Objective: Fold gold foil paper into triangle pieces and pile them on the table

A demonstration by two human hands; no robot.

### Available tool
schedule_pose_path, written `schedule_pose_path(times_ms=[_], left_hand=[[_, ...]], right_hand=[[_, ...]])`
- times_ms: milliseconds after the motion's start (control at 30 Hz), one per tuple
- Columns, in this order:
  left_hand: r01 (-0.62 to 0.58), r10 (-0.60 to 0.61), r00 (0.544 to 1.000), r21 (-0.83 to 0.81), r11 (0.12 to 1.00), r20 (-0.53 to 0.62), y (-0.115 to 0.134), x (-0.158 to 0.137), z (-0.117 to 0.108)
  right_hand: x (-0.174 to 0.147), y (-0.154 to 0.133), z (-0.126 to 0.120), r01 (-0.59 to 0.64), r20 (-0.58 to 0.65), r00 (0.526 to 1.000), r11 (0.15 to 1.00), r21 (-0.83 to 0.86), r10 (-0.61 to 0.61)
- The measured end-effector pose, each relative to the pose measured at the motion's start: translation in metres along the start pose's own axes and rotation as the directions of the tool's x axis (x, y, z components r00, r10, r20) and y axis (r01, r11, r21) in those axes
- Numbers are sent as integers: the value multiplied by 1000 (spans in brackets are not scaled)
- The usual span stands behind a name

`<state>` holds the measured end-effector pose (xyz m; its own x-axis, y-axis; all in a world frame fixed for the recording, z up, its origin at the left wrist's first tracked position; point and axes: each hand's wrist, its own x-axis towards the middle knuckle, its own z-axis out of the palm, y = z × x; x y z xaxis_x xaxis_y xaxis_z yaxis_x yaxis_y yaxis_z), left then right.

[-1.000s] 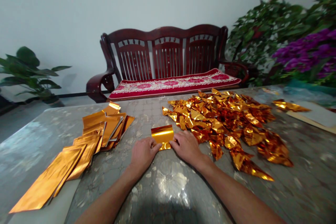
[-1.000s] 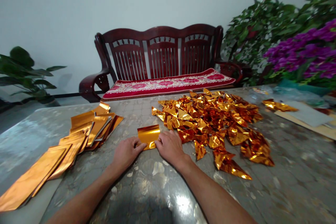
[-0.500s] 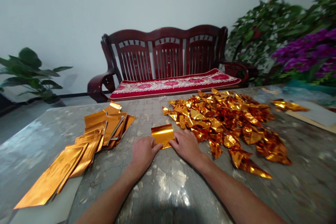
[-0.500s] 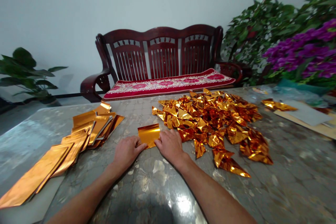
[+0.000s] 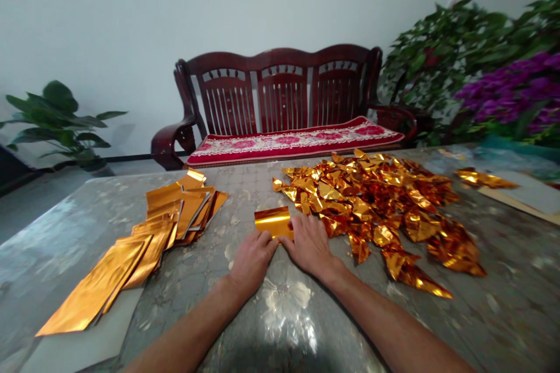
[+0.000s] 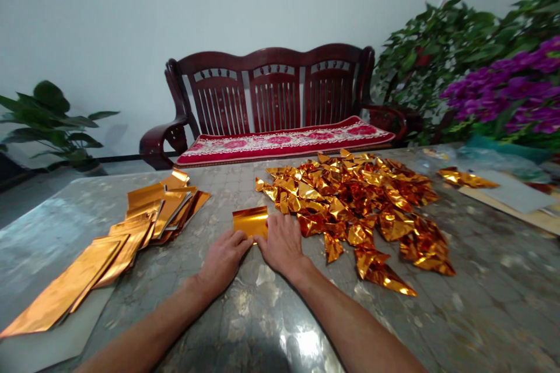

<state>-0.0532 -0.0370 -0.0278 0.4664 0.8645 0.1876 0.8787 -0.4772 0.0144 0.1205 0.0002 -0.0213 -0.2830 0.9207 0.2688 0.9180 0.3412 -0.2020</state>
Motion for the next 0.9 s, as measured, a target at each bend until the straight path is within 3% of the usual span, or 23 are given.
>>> schedule_pose_path(times_ms=[233,500,733,900], left_hand=[[47,-61,991,108,993,123,11,-10,-9],[53,-64,978,60,997,199,-1,-15,-22],[56,-64,987,57,997,145,-7,-11,-18],[83,-87,993,58,995,77,-11,0,-12]], right_hand=[[3,8,0,11,57,998,999,42,-14],[1,21,0,87,38,995,991,105,-91],[-8,25,-4,328,-73,944,940,93,-322],[-1,22,0,346,-96,933,938,-9,-346]])
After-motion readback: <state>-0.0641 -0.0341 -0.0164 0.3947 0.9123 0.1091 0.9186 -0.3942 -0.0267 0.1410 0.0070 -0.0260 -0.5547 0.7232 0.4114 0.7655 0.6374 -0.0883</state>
